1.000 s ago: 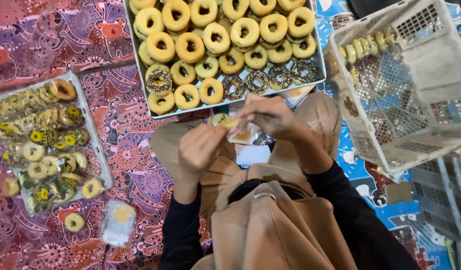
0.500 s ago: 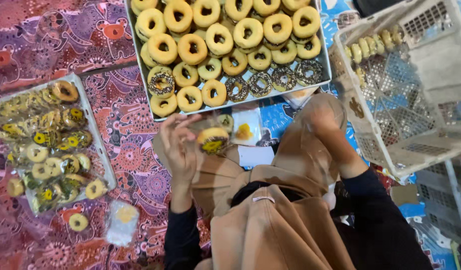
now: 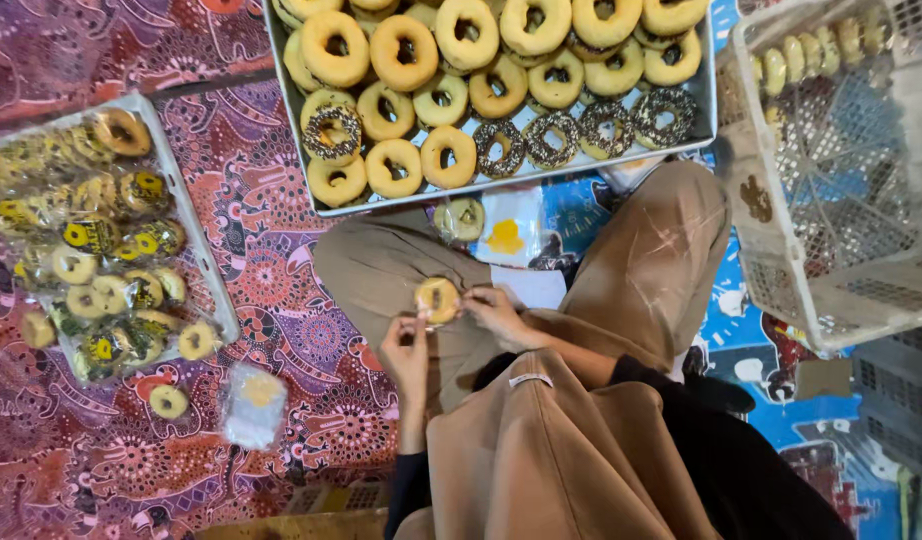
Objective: The person sits on the floor and packages round, donut-shaped snacks into small plastic bags. They pick up snacks from a metal tray, place them into bags, and then place the filled bags into a white plastic crate.
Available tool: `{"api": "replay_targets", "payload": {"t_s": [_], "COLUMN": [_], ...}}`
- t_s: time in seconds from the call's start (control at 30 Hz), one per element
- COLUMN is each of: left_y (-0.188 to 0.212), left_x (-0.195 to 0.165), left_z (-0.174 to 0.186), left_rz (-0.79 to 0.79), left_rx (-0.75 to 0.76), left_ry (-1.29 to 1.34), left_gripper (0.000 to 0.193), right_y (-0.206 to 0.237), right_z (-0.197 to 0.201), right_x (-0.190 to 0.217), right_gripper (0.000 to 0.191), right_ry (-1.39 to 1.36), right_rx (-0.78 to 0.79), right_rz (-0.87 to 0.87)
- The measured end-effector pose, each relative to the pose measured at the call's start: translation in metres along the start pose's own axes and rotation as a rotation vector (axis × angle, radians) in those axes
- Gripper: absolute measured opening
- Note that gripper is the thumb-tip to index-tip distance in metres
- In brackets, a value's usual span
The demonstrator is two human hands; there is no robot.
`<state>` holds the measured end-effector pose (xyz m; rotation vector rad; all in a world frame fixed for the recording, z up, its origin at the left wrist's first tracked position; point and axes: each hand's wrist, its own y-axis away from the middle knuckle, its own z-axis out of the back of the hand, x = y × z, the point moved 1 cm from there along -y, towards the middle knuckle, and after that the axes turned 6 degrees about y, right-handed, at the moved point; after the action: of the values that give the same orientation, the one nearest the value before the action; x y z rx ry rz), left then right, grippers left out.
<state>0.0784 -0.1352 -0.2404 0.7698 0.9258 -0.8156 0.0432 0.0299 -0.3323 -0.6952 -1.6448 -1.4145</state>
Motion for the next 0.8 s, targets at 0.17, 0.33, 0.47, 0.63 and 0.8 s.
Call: {"api": "replay_targets", "payload": {"t_s": [0.17,0.33,0.47,0.63,0.8], "left_y": [-0.034,-0.111,-0.133,-0.147,-0.104], "left_x": [-0.018,-0.061,-0.079,-0.078,-0.068], "left_z": [-0.057,-0.117,-0.128,-0.113,-0.095], "left_rz": [-0.172,-0.252,-0.576,-0.219,-0.417], "left_rx": [0.070,0.152,0.119,0.396,0.271], "left_ry": [0.139,-0.317,-0.861,-0.430,0.107], "left_gripper": [0.014,0.036,0.045,0.054,0.070], "right_y": [-0.038,-0.088,-0.094,-0.096,-0.065], "right_z": [0.023,0.035,0.026,0.027,0.020], "right_x": [0.021,0.087,0.113,0.105,0.076], "right_gripper": [0.021,0.037,0.042,0.072,0.077], "right_ry": [-0.162,0.389,0.258,-0.153,-0.424], "right_rx": [-0.173,-0.703,-0.610,-0.449,-0.121], "right_rz": [0.203,0.335,0.117,0.021,0.156]}}
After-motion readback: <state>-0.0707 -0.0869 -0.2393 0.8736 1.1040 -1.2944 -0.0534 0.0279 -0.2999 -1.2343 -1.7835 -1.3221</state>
